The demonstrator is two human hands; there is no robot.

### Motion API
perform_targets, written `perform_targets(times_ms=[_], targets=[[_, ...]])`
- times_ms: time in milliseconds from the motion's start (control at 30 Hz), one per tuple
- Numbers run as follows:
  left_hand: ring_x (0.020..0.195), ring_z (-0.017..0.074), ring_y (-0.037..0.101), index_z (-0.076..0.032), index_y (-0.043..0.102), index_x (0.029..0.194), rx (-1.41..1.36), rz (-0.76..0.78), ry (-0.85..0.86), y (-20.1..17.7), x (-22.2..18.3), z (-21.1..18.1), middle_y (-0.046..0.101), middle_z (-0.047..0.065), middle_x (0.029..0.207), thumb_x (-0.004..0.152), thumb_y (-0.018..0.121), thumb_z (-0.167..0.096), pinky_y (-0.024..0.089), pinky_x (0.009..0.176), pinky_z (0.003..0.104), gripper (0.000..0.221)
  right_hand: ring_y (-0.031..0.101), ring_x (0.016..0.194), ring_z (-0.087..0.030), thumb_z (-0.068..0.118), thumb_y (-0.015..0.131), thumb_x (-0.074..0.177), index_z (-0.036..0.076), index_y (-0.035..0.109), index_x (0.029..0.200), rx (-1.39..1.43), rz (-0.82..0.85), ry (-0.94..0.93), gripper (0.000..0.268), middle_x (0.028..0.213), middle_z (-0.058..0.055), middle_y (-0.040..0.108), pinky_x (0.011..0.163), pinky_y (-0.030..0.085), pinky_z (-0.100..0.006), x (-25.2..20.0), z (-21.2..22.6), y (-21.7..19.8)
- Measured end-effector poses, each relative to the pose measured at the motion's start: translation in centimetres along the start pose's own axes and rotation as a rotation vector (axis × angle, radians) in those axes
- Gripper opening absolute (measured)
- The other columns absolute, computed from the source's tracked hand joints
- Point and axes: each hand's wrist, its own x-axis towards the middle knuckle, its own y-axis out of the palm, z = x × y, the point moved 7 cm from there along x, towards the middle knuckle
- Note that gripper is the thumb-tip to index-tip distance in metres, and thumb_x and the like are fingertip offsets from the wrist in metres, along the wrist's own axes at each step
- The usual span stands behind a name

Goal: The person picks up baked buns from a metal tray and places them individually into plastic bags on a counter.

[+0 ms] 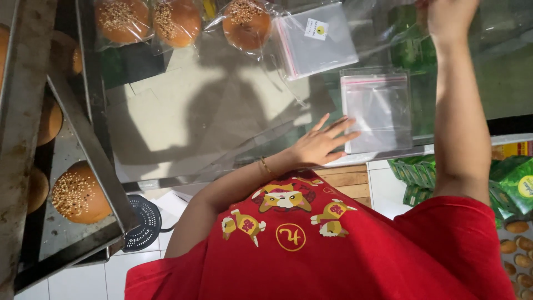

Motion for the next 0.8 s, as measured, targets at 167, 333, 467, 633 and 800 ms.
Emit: perform_targets(times_ms=[167, 333, 467, 633, 800], targets=[[0.158, 0.0357, 0.028, -0.018, 0.037, 0.161, -0.278, -0.506, -0.179, -8.2, -2.3, 1.6, 0.025, 0.015, 0.17, 0.102, 0.066, -0.03, 0.025, 0.128, 0.052, 0.067, 0.072, 0.079, -0.02, -0.005, 0.064, 0.11, -0.002, 0.064, 0.097, 0.262, 0.392, -0.13, 0.013, 0.097, -0.012, 0.071, 0.07, 0.06, -0.033, -4.0, 8.2, 6.8], [0.15, 0.045, 0.032, -0.001, 0.044, 0.15, 0.196, -0.959, -0.456, -23.7, -7.8, -0.4, 0.033, 0.023, 0.159, 0.085, 0.081, -0.036, 0.018, 0.122, 0.057, 0.083, 0.07, 0.079, -0.019, -0.012, 0.067, 0.097, -0.004, 0.067, 0.096, 0.118, 0.69, -0.104, 0.009, 0.104, -0.016, 0.073, 0.069, 0.06, -0.031, -10.3, 11.7, 15.9], [0.111, 0.0263, 0.06, -0.003, 0.067, 0.125, -0.154, -0.807, -0.507, -25.6, -11.2, 2.4, 0.066, 0.012, 0.119, 0.084, 0.084, -0.036, 0.04, 0.1, 0.043, 0.055, 0.072, 0.082, -0.014, -0.01, 0.069, 0.088, 0.002, 0.059, 0.089, 0.246, 0.916, 0.049, 0.016, 0.093, -0.008, 0.072, 0.06, 0.057, -0.026, -14.8, 14.2, 22.0], [0.08, 0.0059, 0.065, 0.0, 0.074, 0.109, -1.004, -0.824, -0.488, -23.1, -15.0, 5.0, 0.072, 0.0, 0.091, 0.095, 0.077, -0.024, 0.056, 0.072, 0.025, 0.028, 0.061, 0.07, -0.01, -0.002, 0.054, 0.095, 0.0, 0.066, 0.096, 0.208, 0.89, -0.048, 0.013, 0.09, -0.005, 0.066, 0.062, 0.05, -0.026, -16.2, 11.3, 25.0], [0.065, 0.0071, 0.065, 0.003, 0.067, 0.094, -0.965, -0.895, -0.613, -22.5, -17.6, 5.3, 0.07, 0.004, 0.077, 0.099, 0.072, -0.024, 0.056, 0.057, 0.024, 0.028, 0.054, 0.073, -0.008, 0.029, 0.041, 0.118, 0.003, 0.062, 0.09, 0.034, 0.633, -0.219, 0.044, 0.082, -0.004, 0.061, 0.07, 0.046, -0.025, -17.8, 14.4, 24.1]])
